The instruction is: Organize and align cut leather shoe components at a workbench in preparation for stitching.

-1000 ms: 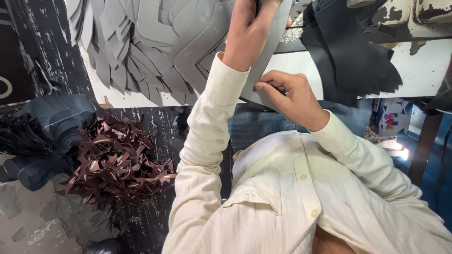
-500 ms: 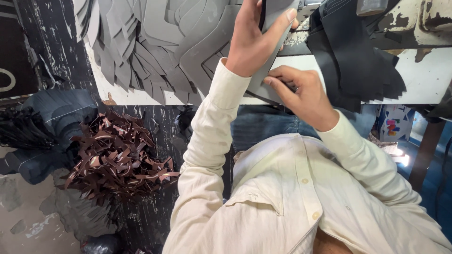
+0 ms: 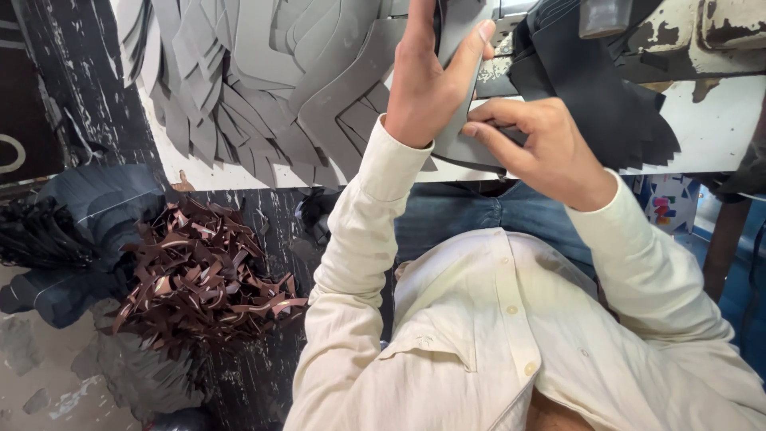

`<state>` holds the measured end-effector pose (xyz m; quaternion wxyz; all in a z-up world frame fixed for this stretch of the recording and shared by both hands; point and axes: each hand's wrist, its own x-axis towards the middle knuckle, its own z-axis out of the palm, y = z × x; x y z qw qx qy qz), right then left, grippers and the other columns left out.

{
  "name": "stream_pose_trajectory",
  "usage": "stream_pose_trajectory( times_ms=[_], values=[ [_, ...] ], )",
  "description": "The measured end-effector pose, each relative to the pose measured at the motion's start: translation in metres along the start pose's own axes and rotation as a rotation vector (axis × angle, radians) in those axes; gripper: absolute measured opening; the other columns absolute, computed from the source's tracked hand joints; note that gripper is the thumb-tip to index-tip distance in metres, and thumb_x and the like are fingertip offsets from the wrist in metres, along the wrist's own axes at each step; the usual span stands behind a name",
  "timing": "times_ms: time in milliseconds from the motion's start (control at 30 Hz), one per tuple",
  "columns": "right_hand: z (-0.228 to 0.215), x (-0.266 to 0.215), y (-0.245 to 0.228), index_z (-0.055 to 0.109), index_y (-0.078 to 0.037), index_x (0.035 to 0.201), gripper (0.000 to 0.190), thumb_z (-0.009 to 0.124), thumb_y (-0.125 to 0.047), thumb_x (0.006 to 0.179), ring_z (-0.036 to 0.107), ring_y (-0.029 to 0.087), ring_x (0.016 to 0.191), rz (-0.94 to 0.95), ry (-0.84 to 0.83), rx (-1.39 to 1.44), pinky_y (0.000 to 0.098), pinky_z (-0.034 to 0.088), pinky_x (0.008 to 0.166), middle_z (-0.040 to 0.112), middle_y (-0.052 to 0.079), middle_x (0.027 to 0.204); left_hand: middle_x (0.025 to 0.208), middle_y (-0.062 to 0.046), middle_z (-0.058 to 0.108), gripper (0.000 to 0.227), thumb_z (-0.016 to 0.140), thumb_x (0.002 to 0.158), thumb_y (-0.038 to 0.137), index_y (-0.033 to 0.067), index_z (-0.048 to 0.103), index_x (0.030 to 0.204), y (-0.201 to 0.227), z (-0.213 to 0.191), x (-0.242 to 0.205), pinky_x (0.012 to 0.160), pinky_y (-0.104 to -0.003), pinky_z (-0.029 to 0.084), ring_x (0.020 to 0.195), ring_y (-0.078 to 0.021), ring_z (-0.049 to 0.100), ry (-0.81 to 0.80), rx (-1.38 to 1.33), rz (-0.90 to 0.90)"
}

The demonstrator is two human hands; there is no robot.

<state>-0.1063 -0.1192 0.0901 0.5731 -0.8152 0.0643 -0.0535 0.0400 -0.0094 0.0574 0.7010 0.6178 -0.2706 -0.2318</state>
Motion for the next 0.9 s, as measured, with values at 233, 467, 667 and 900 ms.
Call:
stream_pose_trajectory(
  times_ms=[233,467,667,900],
  values=[
    [-0.029,0.017,-0.003,0.072,0.002,0.111,0.015,0.067,-0.009,0.102,0.058,0.010,0.064,0.065,-0.087,-0.027,0.0271,0.047,0.058,0.070,0.009,0.082,0.118,-0.008,0.069,0.036,0.071,0.108,0.004,0.0042,0.050,0.137,-0.006,0.002,-0.010,0.095,-0.028,0.055,0.101,-0.0151,0.067,0.039,0.157,0.121],
    [-0.049,0.029,-0.007,0.069,0.002,0.119,0.022,0.068,-0.015,0.105,0.061,0.014,0.068,0.007,-0.078,-0.173,0.0292,0.048,0.064,0.070,0.011,0.089,0.133,-0.009,0.064,0.041,0.063,0.111,0.002,0.0083,0.046,0.147,0.027,0.025,-0.058,0.103,-0.027,0.051,0.118,-0.0146,0.063,0.150,0.282,0.104],
    [-0.066,0.039,-0.021,0.071,0.004,0.110,0.013,0.068,-0.008,0.107,0.067,0.021,0.077,-0.136,-0.024,-0.283,0.0313,0.051,0.069,0.071,0.014,0.093,0.123,-0.002,0.066,0.040,0.062,0.111,0.002,0.0091,0.048,0.148,0.022,0.034,-0.063,0.070,-0.019,0.055,0.086,-0.0034,0.064,0.201,0.092,-0.096],
    [-0.086,0.031,-0.003,0.073,0.005,0.115,0.010,0.068,-0.002,0.110,0.070,0.021,0.083,-0.226,0.040,-0.426,0.0309,0.055,0.077,0.073,0.014,0.097,0.133,0.000,0.063,0.038,0.061,0.110,0.004,0.0102,0.047,0.145,0.007,0.035,-0.041,0.067,-0.018,0.057,0.084,-0.0036,0.068,0.255,0.196,0.012]
  ],
)
